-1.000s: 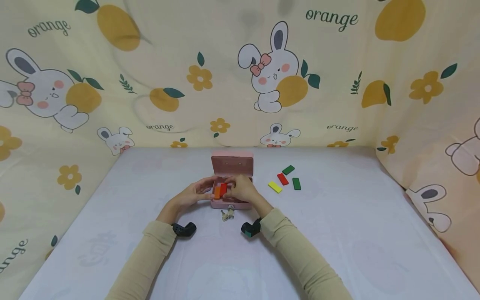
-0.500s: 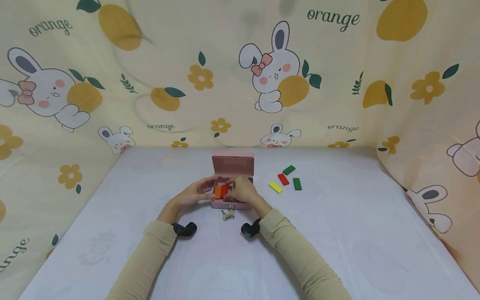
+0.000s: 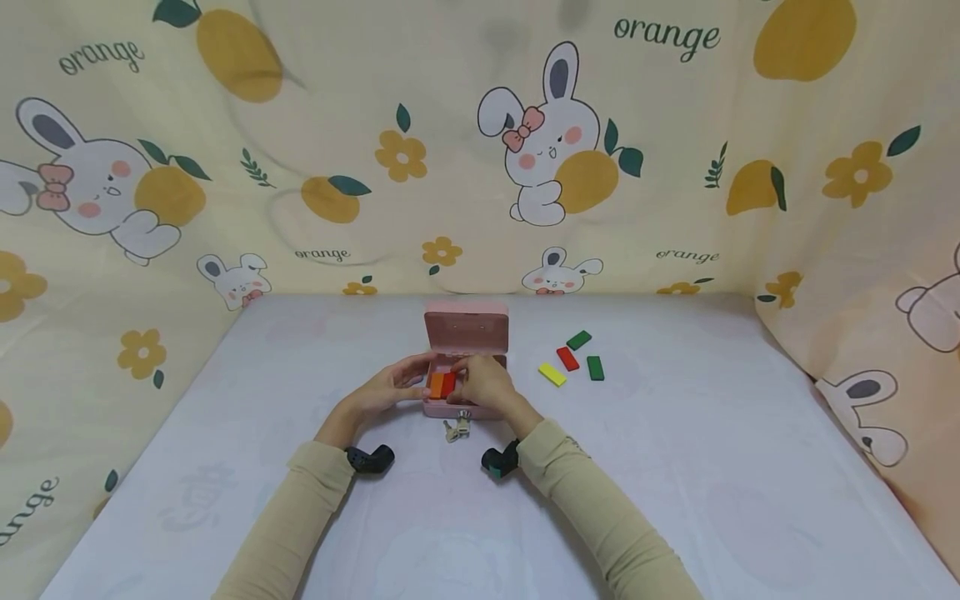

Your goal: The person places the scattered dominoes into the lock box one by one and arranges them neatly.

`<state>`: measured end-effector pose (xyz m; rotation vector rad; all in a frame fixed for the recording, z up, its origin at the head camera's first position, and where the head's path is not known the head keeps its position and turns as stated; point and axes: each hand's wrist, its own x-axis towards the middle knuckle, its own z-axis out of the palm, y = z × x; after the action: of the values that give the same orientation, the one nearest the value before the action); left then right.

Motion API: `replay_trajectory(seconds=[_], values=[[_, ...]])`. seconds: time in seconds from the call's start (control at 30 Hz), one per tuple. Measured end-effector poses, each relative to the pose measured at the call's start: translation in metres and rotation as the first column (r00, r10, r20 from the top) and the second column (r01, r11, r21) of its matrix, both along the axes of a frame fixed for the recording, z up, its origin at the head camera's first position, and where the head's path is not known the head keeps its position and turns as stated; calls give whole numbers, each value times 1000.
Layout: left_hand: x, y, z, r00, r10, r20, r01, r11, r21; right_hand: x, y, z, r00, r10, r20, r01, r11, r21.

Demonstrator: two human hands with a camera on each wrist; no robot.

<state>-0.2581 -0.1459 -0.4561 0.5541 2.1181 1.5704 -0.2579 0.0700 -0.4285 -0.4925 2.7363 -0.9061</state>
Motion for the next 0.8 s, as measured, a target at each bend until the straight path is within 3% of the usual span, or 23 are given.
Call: replay_trajectory(seconds=[0.23,0.37,0.6,0.8], values=[[-1,1,0,999,24,44,-25,1000,14,0,-1,-3,1000,4,-14,-3,998,61],[-1,2,0,1000,14,25,-14,1000,12,1,-1,-3,1000,12,-25,-10,996,83],[0,4,0,998,35,46,-36,999,8,3,0,-5,998,25,-59,-21,998,66],[1,4,1,993,76,87,-75,997,-12,2,0,-4,999,13,-30,-12,999,30]])
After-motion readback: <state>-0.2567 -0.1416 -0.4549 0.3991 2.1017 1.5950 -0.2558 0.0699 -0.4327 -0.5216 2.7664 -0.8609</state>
